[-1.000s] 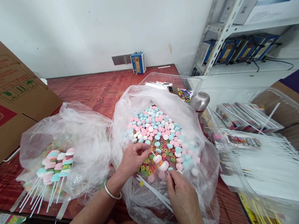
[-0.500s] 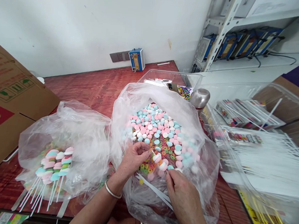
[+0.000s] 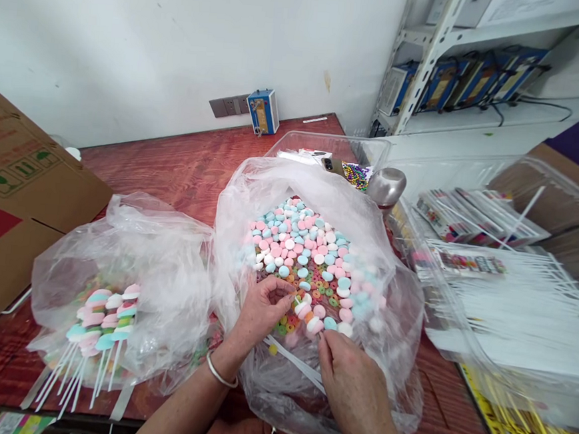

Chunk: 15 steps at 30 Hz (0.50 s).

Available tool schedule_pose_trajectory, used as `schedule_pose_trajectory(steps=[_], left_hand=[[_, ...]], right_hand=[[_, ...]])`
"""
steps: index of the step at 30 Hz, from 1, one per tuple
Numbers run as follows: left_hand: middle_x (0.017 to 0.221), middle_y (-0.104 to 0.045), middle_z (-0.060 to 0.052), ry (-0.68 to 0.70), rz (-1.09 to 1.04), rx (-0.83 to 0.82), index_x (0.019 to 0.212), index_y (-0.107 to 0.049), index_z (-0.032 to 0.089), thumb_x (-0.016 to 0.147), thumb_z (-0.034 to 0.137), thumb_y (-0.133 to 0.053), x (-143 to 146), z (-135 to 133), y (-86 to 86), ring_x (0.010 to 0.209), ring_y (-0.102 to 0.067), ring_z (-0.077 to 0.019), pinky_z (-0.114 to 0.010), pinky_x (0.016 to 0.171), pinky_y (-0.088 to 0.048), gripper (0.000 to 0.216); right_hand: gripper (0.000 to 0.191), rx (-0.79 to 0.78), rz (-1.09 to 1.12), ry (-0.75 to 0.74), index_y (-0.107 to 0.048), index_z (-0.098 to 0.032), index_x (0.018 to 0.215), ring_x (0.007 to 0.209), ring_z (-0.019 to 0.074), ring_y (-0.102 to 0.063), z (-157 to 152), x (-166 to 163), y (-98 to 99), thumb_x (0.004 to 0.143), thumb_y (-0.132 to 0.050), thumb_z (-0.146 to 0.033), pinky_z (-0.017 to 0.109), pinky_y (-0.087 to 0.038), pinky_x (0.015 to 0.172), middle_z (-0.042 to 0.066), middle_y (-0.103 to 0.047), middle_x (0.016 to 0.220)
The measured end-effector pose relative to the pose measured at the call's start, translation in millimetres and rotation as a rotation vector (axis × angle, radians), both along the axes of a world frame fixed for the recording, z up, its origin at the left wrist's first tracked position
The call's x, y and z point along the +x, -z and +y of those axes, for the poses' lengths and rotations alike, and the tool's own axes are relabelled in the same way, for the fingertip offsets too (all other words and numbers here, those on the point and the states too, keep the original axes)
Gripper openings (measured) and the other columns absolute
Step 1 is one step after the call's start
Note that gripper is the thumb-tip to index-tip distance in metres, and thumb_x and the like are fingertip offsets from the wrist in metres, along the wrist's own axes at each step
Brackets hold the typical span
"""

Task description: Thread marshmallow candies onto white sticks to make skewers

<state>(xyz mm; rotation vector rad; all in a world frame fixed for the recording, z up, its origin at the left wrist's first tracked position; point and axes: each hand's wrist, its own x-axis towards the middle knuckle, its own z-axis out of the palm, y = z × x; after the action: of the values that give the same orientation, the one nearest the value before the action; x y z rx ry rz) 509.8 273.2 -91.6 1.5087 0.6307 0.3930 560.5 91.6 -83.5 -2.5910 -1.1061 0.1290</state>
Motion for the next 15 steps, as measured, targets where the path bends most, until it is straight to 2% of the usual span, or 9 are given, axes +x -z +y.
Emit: schedule_pose_trajectory(steps=[3,6,9,11,15], left_hand=[[0.079,-0.07,-0.004,-0.041,-0.004,-0.029,0.083,-0.068,0.015,0.07,0.027,-0.075,0,-8,4.4,0.073,-0.065,-0.0148,-0.026,0.069,-0.053,0.018],[0.09,-0.071,-0.006,-0.066,-0.033,-0.066,0.081,-0.069,0.015,0.07,0.027,-0.076,-2,-16,7.4,0.083,-0.067,-0.0174,-0.03,0.079,-0.054,0.018],[0.098,-0.071,-0.008,-0.075,-0.01,-0.051,0.088,-0.07,0.016,0.076,0.029,-0.071,-6,-20,6.5,0.088,-0.067,-0.0194,-0.031,0.081,-0.054,0.018],[0.1,-0.071,-0.008,-0.058,0.013,0.092,0.099,-0.07,0.017,0.085,0.029,-0.062,-7,-17,3.8,0.087,-0.067,-0.0189,-0.032,0.079,-0.054,0.02],[0.101,-0.068,-0.007,0.0,0.084,0.73,0.111,-0.069,0.021,0.095,0.018,-0.047,1,0,-0.8,0.092,-0.062,-0.0193,-0.034,0.083,-0.05,0.027]], right_hand=[[0.021,0.044,0.004,0.002,-0.06,-0.022,0.075,0.056,0.0168,-0.063,3,-3,1.7,0.094,-0.052,-0.019,0.029,-0.023,0.051,-0.001,-0.069,0.068],[0.022,0.064,0.013,-0.004,-0.06,-0.021,0.075,0.054,0.0168,-0.062,6,-6,2.1,0.094,-0.05,-0.019,0.029,-0.024,0.051,0.0,-0.069,0.067],[0.022,0.078,0.04,0.025,-0.06,-0.021,0.076,0.057,0.0169,-0.063,8,-4,3.1,0.095,-0.049,-0.019,0.029,-0.025,0.052,0.0,-0.069,0.07],[0.022,0.085,0.081,0.048,-0.06,-0.021,0.077,0.06,0.0169,-0.064,9,-1,5.1,0.096,-0.048,-0.02,0.028,-0.026,0.053,0.001,-0.069,0.07],[0.025,0.038,0.137,0.094,-0.059,-0.02,0.076,0.063,0.0177,-0.065,7,10,9.7,0.097,-0.046,-0.021,0.028,-0.027,0.055,0.002,-0.068,0.07]])
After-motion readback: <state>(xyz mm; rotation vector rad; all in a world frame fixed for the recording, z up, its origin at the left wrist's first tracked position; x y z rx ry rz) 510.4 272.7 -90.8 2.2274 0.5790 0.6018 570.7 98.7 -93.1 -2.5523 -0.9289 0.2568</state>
